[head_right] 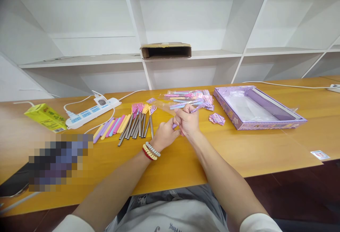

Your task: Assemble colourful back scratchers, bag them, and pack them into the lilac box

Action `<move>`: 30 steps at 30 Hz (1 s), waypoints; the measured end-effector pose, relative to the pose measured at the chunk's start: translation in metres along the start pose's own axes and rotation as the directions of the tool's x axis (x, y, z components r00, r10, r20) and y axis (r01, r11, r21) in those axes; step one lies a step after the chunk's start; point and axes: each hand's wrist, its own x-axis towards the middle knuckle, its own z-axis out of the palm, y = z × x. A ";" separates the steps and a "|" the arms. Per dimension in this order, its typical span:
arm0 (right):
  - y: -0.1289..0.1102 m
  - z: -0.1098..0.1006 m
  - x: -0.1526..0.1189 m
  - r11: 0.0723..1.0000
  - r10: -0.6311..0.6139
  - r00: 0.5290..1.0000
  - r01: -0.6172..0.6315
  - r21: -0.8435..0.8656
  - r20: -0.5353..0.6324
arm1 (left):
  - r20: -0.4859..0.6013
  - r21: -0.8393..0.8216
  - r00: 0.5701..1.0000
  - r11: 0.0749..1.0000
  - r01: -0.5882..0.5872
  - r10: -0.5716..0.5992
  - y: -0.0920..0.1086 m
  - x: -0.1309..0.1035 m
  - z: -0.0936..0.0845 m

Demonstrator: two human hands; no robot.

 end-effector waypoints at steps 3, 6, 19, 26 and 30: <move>-0.003 0.002 -0.001 1.000 0.010 1.000 -0.010 -0.009 -0.012 | -0.006 -0.003 1.000 1.000 0.023 -0.023 0.002 -0.001 0.002; -0.008 0.003 0.000 1.000 0.002 1.000 -0.002 0.000 -0.030 | -0.010 -0.032 0.999 0.999 0.044 -0.044 0.005 0.000 0.001; -0.006 0.010 -0.005 0.999 0.039 0.997 -0.041 -0.031 -0.069 | 0.386 -0.535 0.921 0.823 0.189 0.040 0.001 -0.001 -0.021; -0.003 0.006 -0.006 0.993 0.115 0.993 -0.115 -0.039 0.007 | 0.469 -0.665 0.867 0.713 0.222 0.167 -0.006 -0.005 -0.022; -0.002 -0.004 0.002 0.993 0.115 0.993 -0.114 0.041 -0.021 | 0.206 -0.599 0.970 0.801 0.018 0.131 -0.009 0.002 -0.014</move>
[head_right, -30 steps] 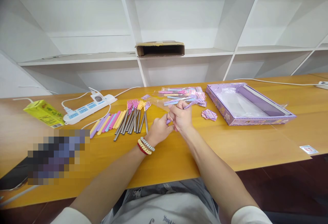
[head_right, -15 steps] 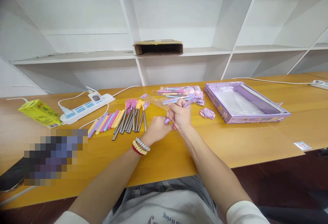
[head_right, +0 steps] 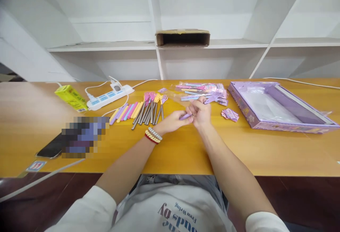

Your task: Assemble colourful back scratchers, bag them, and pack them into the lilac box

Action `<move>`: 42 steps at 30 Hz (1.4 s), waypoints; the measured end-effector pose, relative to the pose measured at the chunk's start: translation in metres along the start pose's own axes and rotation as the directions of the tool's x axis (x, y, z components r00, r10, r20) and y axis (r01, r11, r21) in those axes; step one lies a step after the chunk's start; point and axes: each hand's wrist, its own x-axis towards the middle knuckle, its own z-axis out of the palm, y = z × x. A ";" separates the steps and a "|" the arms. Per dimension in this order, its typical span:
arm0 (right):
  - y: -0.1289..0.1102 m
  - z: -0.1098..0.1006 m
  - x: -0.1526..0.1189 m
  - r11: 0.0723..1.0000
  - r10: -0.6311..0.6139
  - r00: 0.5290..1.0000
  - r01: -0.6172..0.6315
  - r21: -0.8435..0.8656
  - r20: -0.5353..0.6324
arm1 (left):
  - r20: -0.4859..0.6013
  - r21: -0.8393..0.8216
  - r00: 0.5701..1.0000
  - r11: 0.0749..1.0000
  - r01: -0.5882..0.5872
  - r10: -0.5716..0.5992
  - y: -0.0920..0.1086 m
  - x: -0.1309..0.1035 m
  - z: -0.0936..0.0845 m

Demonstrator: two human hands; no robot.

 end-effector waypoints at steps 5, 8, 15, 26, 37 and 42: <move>0.005 -0.004 0.005 0.991 0.128 0.992 -0.128 0.040 0.013 | -0.183 0.231 0.983 0.972 0.053 -0.010 -0.005 0.003 -0.002; 0.013 -0.002 0.005 0.984 0.176 0.984 -0.176 0.014 0.000 | -0.268 0.371 0.962 0.917 0.144 -0.043 -0.006 0.002 -0.002; 0.019 -0.008 0.008 0.991 0.125 0.987 -0.128 -0.027 -0.097 | -0.187 0.372 0.982 0.925 0.079 -0.008 -0.010 0.002 0.007; 0.014 -0.009 0.010 0.995 0.037 0.992 -0.047 -0.083 -0.120 | -0.084 0.461 0.996 0.886 0.042 -0.003 -0.008 0.001 0.011; 0.004 0.002 0.003 0.988 -0.095 0.977 0.069 -0.138 -0.190 | -0.156 0.506 0.988 0.859 0.079 0.001 -0.002 0.007 0.014; -0.002 0.016 -0.004 0.992 -0.078 0.973 0.054 -0.113 -0.217 | 0.073 0.164 0.996 0.985 -0.060 0.049 -0.002 0.008 0.003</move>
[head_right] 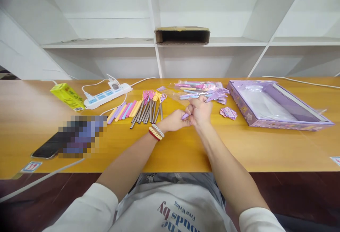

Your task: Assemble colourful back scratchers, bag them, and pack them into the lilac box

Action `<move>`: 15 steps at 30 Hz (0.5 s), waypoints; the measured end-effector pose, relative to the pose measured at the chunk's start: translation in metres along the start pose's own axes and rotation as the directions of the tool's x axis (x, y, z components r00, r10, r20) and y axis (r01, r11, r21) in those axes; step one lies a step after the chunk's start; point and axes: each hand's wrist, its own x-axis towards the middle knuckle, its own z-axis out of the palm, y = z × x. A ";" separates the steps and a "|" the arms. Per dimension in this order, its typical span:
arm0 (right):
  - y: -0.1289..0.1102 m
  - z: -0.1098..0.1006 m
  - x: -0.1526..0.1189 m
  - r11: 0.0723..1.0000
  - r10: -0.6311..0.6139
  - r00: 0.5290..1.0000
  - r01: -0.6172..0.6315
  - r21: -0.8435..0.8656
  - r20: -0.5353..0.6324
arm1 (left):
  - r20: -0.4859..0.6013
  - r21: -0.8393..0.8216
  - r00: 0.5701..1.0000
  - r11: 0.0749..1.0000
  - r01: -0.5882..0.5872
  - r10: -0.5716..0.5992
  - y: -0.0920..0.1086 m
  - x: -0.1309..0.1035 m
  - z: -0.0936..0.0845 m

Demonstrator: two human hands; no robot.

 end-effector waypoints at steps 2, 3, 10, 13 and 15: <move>-0.002 0.004 -0.004 1.000 0.008 1.000 -0.008 -0.005 0.022 | 0.108 -0.167 0.993 0.984 0.058 -0.040 0.000 -0.004 -0.006; -0.003 0.005 -0.005 1.000 0.011 0.999 -0.010 -0.010 0.040 | 0.177 -0.249 0.981 0.960 0.126 -0.082 0.001 -0.007 -0.009; -0.012 0.003 -0.006 0.999 0.033 0.991 -0.031 -0.013 0.128 | 0.530 -0.514 0.837 0.733 0.445 -0.136 0.008 -0.018 -0.022; -0.016 -0.001 -0.002 1.000 0.002 0.987 -0.002 0.001 0.161 | 0.412 -0.394 0.898 0.859 0.327 -0.152 0.010 -0.014 -0.022; -0.018 -0.004 0.002 0.999 -0.038 0.985 0.035 0.018 0.167 | 0.196 -0.188 0.971 0.967 0.173 -0.135 0.011 -0.010 -0.019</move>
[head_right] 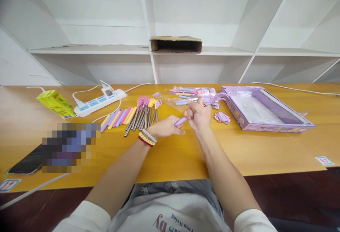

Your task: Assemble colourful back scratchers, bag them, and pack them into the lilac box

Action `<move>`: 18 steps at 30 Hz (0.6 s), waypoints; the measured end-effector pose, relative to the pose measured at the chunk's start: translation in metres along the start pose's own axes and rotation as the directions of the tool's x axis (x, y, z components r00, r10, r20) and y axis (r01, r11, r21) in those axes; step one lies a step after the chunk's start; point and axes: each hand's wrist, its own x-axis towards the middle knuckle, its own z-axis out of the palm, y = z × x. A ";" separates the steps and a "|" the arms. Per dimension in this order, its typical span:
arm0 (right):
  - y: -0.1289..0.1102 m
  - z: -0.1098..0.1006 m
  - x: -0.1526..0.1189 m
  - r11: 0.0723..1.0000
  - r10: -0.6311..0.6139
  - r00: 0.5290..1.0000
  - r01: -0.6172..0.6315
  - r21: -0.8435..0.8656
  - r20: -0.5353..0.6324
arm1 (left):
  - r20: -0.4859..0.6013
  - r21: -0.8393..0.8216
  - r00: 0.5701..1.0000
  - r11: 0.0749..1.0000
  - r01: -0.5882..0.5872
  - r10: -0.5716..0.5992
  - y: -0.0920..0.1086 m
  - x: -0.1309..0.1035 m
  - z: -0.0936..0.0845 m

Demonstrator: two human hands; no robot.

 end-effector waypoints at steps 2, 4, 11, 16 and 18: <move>-0.002 -0.004 0.003 0.999 -0.044 0.999 0.044 0.016 -0.010 | -0.208 0.282 0.972 0.959 -0.042 0.104 0.001 0.003 0.004; -0.004 -0.007 0.007 0.997 -0.073 0.997 0.074 0.030 -0.029 | -0.319 0.493 0.935 0.870 0.022 0.157 0.001 0.005 0.008; -0.009 -0.021 0.019 0.992 -0.059 0.990 0.072 0.100 -0.127 | -0.418 0.779 0.896 0.566 0.269 0.149 -0.001 0.005 0.014; -0.020 -0.036 0.031 0.990 0.001 0.975 0.031 0.136 -0.224 | -0.400 0.812 0.906 0.512 0.279 0.141 0.000 0.005 0.013; -0.027 -0.039 0.035 0.986 0.023 0.967 0.020 0.166 -0.252 | -0.394 0.811 0.911 0.512 0.281 0.125 0.005 0.004 0.013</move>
